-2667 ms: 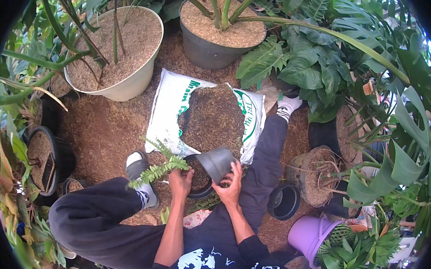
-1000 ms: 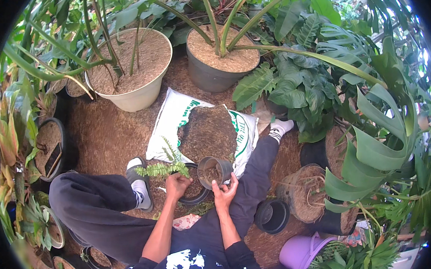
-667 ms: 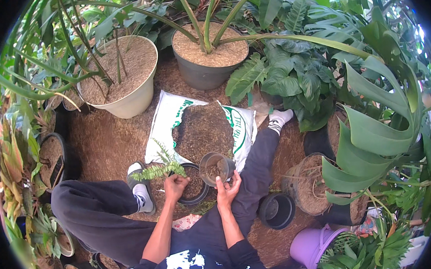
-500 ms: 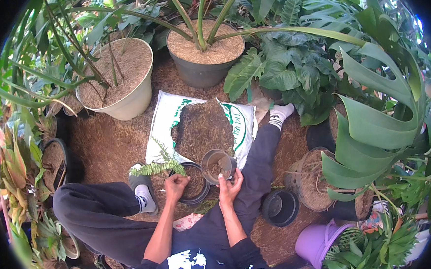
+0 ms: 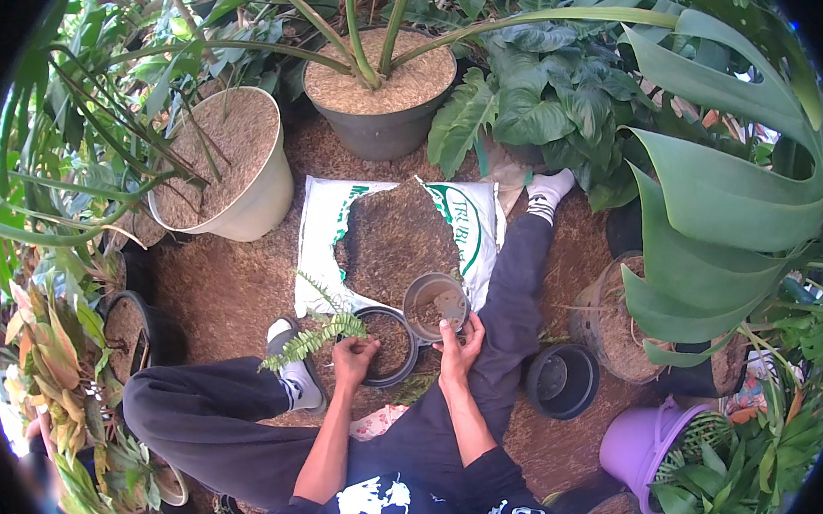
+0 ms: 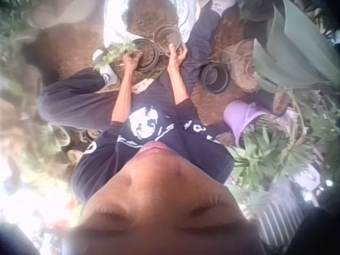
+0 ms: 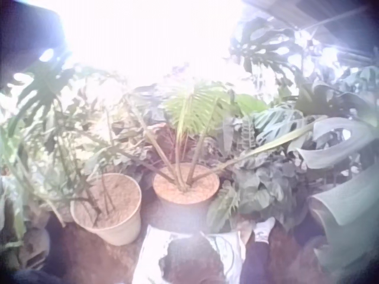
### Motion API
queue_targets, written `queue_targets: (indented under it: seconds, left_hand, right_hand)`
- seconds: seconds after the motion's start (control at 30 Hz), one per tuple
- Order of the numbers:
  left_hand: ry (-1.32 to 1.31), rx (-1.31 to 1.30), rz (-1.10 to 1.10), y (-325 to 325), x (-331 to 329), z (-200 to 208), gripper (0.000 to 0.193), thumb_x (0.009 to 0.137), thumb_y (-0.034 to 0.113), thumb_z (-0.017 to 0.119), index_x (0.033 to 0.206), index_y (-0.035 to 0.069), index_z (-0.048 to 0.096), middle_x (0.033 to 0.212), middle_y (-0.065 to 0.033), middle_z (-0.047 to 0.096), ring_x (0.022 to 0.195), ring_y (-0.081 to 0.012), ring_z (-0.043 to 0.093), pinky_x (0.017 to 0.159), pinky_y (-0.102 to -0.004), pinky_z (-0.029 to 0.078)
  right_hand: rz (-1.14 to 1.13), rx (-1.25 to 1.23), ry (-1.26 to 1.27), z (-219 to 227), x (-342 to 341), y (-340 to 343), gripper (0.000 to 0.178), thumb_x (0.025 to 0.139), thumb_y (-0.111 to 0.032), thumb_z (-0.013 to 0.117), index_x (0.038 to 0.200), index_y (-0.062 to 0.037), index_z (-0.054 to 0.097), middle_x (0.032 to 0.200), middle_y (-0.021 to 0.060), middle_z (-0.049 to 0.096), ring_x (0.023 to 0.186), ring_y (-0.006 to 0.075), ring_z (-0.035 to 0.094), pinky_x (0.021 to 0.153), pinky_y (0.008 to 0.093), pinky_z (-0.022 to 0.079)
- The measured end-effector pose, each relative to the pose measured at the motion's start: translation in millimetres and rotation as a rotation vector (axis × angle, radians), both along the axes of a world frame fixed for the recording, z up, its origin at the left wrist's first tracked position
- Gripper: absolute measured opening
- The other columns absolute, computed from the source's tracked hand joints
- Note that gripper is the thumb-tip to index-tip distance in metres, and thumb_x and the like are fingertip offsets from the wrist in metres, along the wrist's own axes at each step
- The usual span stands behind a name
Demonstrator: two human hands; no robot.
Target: The person repots a plant by hand, scooping soil from a bag into a small black pot and positioning the plant within it.
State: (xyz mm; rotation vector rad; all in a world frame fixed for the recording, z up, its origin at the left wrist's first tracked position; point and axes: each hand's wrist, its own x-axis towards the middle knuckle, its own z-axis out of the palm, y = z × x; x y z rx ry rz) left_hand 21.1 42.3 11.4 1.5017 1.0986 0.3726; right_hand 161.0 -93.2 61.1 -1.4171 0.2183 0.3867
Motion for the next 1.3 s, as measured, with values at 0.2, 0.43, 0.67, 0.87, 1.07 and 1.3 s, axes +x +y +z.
queue_targets:
  seconds: [0.2,0.43,0.67,0.87,1.07,1.3]
  left_hand:
    - [0.021,-0.006,0.002,-0.8,-0.5,-8.6,0.018,0.080,0.011,0.079,0.089,-0.004,0.074,0.077,-0.0120,0.074,0.068,-0.0125,0.068,0.065,-0.0273,0.053]
    - [0.063,0.034,-0.028,-4.9,2.9,-1.1,0.019,0.080,0.012,0.080,0.092,-0.002,0.075,0.077,-0.0125,0.075,0.067,-0.0140,0.069,0.065,-0.0285,0.053]
    - [0.052,0.066,-0.033,-6.6,1.5,-1.8,0.017,0.079,0.012,0.080,0.092,0.002,0.074,0.084,-0.0102,0.074,0.072,-0.0163,0.068,0.068,-0.0320,0.054]
    - [0.015,0.102,-0.003,-6.6,2.4,0.1,0.017,0.081,0.014,0.079,0.091,0.001,0.073,0.087,-0.0114,0.074,0.077,-0.0192,0.069,0.075,-0.0339,0.054]
    - [-0.001,0.140,-0.019,-4.5,12.7,14.1,0.022,0.084,0.015,0.077,0.099,-0.001,0.073,0.088,-0.0131,0.074,0.080,-0.0205,0.070,0.077,-0.0349,0.053]
    - [0.005,0.177,0.026,-7.1,15.4,18.8,0.018,0.089,0.015,0.072,0.101,0.002,0.073,0.089,-0.0111,0.074,0.081,-0.0184,0.067,0.076,-0.0343,0.051]
  right_hand:
    - [-0.024,0.005,0.065,-0.3,2.9,-1.0,0.069,0.087,-0.023,0.075,0.141,-0.0078,0.035,0.127,0.0100,0.055,0.099,0.0152,0.061,0.061,0.0250,0.054]
    - [0.107,-0.026,-0.074,0.9,2.4,-0.5,0.073,0.085,-0.017,0.076,0.142,-0.0052,0.033,0.134,0.0154,0.046,0.091,0.0156,0.064,0.062,0.0274,0.055]
    - [0.469,-0.295,-0.396,19.7,39.3,23.1,0.086,0.078,-0.018,0.081,0.145,-0.0025,0.029,0.133,0.0205,0.041,0.071,0.0164,0.063,0.062,0.0285,0.052]
    - [0.609,-0.715,-0.762,26.4,97.7,87.5,0.094,0.072,-0.020,0.083,0.147,-0.0124,0.027,0.141,0.0272,0.031,0.107,0.0496,0.059,0.085,0.0518,0.055]
    - [0.698,-0.866,-0.686,-23.3,109.6,138.2,0.096,0.071,-0.013,0.083,0.148,-0.0184,0.026,0.147,0.0279,0.025,0.100,0.0533,0.062,0.085,0.0525,0.056]
    - [0.680,-0.811,-0.619,-31.3,71.2,139.9,0.094,0.068,-0.009,0.082,0.146,-0.0207,0.031,0.143,0.0280,0.024,0.096,0.0539,0.062,0.082,0.0527,0.056]
